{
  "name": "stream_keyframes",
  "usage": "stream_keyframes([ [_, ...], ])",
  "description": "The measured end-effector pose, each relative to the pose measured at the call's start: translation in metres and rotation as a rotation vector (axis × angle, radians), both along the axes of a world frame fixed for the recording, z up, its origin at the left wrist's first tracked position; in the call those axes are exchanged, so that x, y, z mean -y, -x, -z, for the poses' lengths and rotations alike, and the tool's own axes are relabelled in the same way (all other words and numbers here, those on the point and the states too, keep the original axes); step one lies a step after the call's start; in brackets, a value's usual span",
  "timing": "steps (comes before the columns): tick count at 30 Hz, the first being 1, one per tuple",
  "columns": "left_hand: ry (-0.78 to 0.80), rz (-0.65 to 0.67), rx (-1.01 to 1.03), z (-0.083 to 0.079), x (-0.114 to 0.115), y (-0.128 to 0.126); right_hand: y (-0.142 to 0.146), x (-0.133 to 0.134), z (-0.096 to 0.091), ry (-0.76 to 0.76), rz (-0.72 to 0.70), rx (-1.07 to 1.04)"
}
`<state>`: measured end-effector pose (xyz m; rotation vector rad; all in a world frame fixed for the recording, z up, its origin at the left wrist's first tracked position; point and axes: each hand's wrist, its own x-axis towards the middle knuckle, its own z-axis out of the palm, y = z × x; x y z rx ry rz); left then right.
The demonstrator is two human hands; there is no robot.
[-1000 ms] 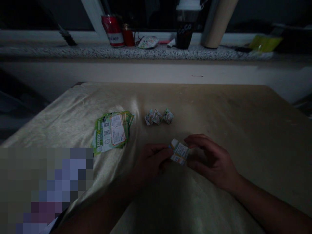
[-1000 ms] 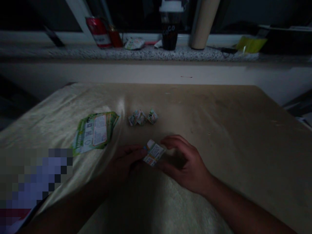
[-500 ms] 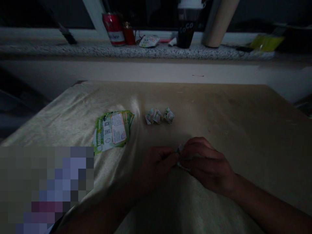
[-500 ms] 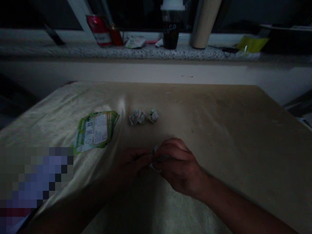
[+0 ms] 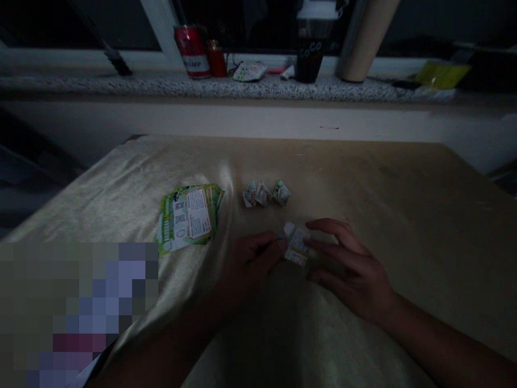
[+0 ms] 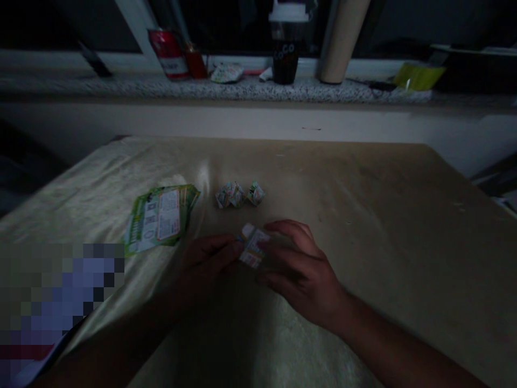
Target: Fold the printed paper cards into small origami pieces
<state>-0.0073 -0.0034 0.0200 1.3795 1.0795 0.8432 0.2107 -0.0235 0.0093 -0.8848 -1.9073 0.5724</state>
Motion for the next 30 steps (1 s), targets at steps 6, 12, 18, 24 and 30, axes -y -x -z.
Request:
stream_keyframes([
  [6, -0.262, -0.058, -0.116, 0.003, 0.011, -0.006, 0.01, 0.004, 0.001, 0.576, -0.019, -0.402],
  [12, -0.355, 0.061, -0.244, 0.003, 0.016, -0.01, 0.008, 0.001, -0.009, 0.547, 0.046, -0.333],
  [18, -0.303, 0.289, -0.235, 0.0, 0.004, 0.003, 0.003, 0.003, -0.009, 0.496, 0.012, -0.204],
  [24, -0.339, 0.351, -0.24, 0.002, 0.003, 0.004, 0.009, 0.005, -0.008, 0.604, 0.044, -0.274],
  [30, -0.457, 0.327, -0.232, 0.002, 0.008, 0.001, 0.009, 0.005, -0.016, 0.753, 0.058, -0.355],
])
